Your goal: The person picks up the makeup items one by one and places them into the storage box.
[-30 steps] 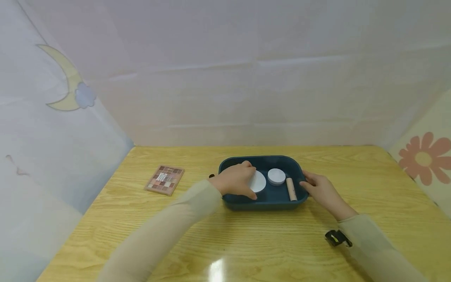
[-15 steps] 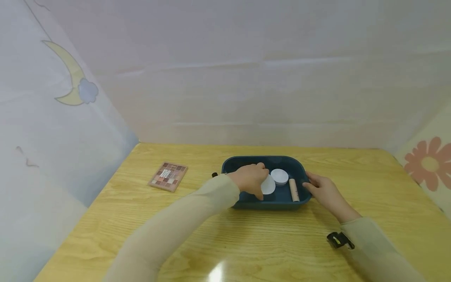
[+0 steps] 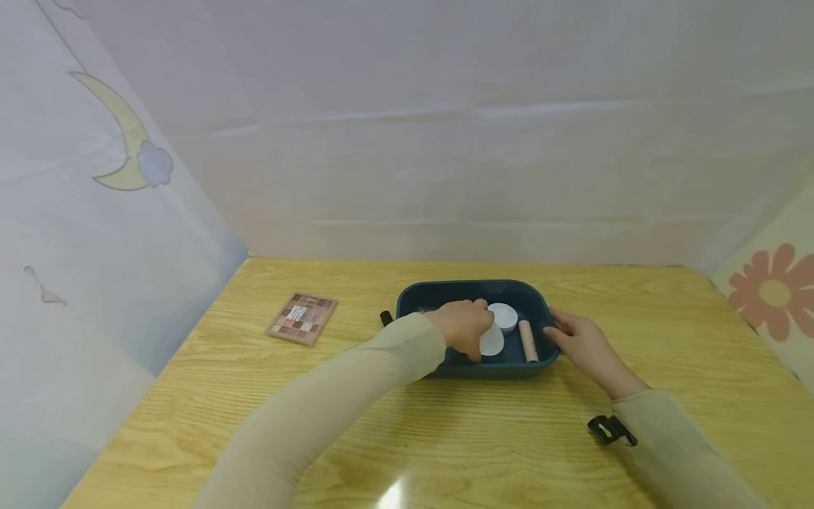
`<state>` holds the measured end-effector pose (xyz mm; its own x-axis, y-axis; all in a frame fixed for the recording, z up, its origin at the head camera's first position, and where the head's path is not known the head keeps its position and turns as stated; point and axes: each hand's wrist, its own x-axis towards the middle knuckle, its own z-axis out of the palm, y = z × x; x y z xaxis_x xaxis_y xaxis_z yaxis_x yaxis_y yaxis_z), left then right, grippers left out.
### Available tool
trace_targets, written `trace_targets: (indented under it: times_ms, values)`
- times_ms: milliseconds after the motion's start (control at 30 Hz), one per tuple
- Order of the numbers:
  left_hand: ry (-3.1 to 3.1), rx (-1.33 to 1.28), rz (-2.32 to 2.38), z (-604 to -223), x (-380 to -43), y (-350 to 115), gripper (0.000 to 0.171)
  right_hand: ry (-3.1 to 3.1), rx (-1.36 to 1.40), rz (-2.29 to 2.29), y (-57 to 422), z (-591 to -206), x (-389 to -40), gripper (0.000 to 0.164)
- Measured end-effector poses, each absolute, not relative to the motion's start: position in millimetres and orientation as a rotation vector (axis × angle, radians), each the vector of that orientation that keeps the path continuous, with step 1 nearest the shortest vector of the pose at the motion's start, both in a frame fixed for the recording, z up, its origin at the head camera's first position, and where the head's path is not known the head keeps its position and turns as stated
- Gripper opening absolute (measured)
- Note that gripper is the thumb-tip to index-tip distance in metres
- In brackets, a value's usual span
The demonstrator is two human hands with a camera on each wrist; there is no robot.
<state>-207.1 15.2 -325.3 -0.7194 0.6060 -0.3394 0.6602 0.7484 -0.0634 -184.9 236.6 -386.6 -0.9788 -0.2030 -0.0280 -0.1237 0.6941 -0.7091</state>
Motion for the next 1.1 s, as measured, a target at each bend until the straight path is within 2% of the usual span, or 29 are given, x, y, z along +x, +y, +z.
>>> trace_targets:
  times_ms: [500,733,1100]
  values:
    - [2.564,0.978,-0.224,-330.6,-217.1,20.4,0.057,2.703,-0.161,-1.22,240.0,-376.1,-195.5,0.054]
    - [2.546,0.967,-0.212,-335.5,-221.1,21.7,0.058,2.67,-0.111,-1.232,235.9,-370.4,-209.6,0.049]
    - [2.529,0.977,-0.207,-337.2,-226.6,25.0,0.054,2.698,-0.093,-1.23,239.6,-374.2,-209.7,0.04]
